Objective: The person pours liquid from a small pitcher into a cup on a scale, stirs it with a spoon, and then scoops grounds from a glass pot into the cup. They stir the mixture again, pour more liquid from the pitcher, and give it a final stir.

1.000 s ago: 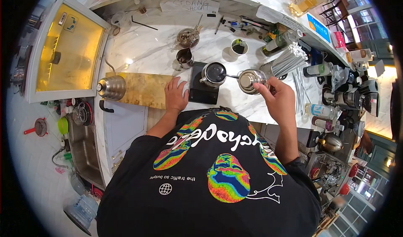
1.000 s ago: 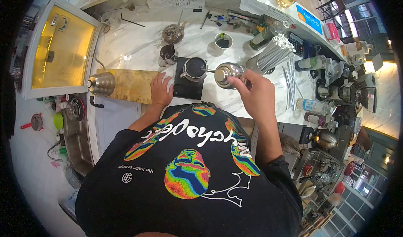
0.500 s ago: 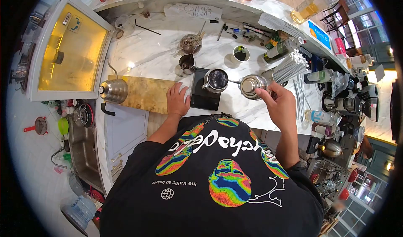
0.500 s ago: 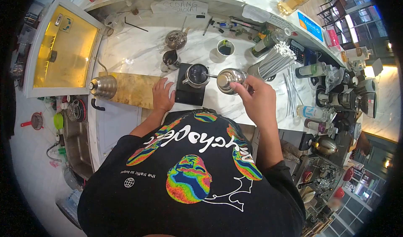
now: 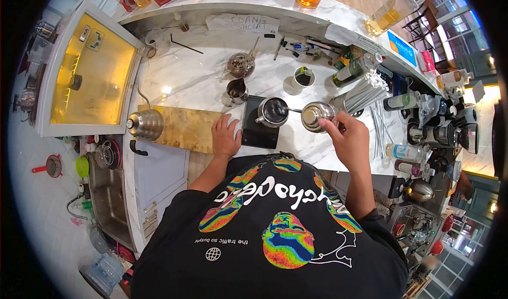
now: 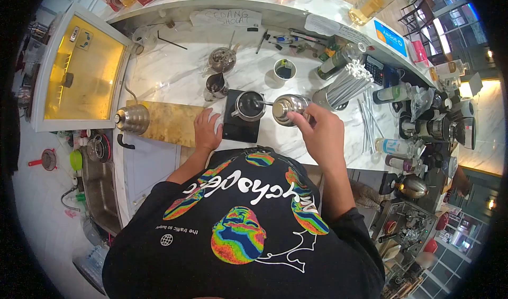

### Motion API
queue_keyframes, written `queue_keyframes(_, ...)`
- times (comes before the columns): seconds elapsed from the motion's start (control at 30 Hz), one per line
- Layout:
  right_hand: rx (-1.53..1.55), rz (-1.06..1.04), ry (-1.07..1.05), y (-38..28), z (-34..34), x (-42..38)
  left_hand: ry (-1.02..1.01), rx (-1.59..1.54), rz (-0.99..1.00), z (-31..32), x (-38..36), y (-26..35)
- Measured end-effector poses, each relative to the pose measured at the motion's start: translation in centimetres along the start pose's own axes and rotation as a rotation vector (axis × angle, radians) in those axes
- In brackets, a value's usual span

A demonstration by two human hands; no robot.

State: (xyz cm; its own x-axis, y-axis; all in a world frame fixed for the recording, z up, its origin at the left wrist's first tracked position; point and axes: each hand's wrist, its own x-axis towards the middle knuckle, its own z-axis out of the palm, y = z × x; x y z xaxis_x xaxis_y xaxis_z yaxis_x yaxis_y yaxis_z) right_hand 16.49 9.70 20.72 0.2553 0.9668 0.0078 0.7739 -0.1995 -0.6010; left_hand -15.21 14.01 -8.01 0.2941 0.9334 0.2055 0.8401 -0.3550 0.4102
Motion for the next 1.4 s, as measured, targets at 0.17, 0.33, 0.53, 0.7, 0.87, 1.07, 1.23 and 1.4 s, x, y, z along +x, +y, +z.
queue_keyframes(0.17, -0.011, 0.026, -0.063, 0.0, 0.3, -0.5, -0.011, 0.014, -0.017, 0.0, 0.0, 0.1)
queue_keyframes(0.33, 0.0, 0.016, -0.067, -0.5, 0.9, -0.2, -0.011, 0.004, -0.015, 0.3, 0.0, -0.1)
queue_keyframes(0.53, -0.028, 0.059, -0.035, -0.1, 0.9, 0.4, -0.002, -0.018, -0.007, -0.1, 0.1, 0.1)
queue_keyframes(0.7, -0.054, 0.049, -0.044, 0.1, 0.7, -0.1, -0.001, -0.007, -0.018, 0.2, -0.1, -0.1)
queue_keyframes(0.87, 0.01, 0.041, -0.065, -0.3, 1.4, -0.2, 0.0, 0.004, -0.01, 0.3, 0.0, -0.2)
queue_keyframes(1.07, 0.004, 0.056, -0.023, -0.1, 1.1, 0.1, 0.009, 0.006, -0.009, 0.2, 0.0, 0.0)
queue_keyframes(1.23, -0.025, 0.068, -0.018, 0.2, 0.9, -0.4, 0.007, 0.006, -0.012, 0.3, 0.0, -0.1)
queue_keyframes(1.4, 0.041, 0.025, -0.03, -0.2, 1.8, -0.5, 0.019, -0.009, 0.0, 0.2, 0.0, 0.0)
